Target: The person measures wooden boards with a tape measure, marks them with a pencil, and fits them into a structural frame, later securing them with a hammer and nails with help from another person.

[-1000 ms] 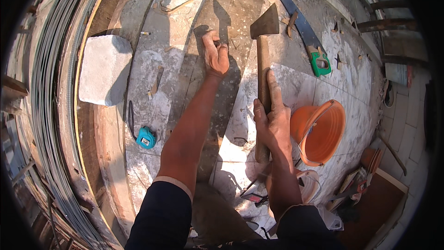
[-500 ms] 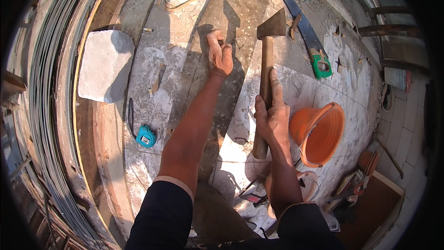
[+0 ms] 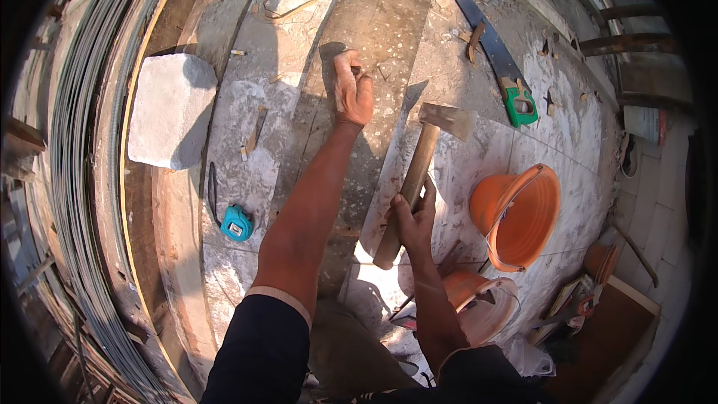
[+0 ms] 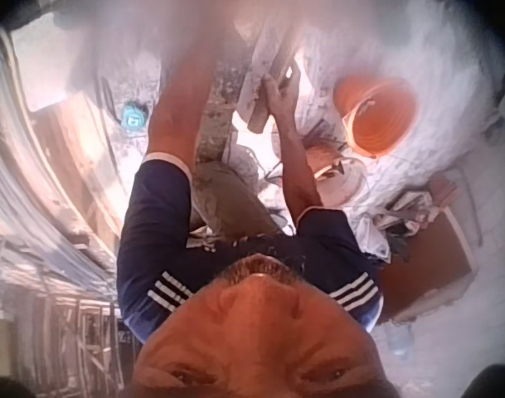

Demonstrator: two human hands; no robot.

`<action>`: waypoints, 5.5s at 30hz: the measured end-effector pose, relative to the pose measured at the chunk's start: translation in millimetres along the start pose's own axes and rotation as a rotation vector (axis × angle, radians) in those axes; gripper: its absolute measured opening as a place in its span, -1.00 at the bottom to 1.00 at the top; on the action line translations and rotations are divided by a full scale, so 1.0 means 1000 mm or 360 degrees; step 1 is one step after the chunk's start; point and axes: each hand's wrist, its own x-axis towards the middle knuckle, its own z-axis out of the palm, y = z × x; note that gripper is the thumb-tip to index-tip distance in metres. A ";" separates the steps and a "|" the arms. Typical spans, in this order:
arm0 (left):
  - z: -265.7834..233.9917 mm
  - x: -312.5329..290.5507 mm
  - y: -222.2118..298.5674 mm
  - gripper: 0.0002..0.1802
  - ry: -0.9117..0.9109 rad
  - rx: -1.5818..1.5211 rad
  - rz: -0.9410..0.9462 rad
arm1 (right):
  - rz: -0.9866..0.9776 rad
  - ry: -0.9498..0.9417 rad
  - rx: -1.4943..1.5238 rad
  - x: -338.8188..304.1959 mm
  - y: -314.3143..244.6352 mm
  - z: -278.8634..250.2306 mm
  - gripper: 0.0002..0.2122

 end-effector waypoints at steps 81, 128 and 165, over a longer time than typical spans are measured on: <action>-0.741 -1.031 0.403 -0.38 0.2557 -0.1357 -0.0742 | -0.0390 -0.0847 -0.1037 -0.432 0.070 0.180 -0.58; -0.839 -0.765 0.399 -0.27 0.0499 0.1948 -0.1151 | 0.0493 -0.1385 0.0660 -0.439 0.105 0.309 -0.58; -0.868 -1.058 0.414 -0.07 0.4119 0.0561 -0.1781 | -0.1989 -0.2246 0.0186 -0.235 0.154 0.356 -0.13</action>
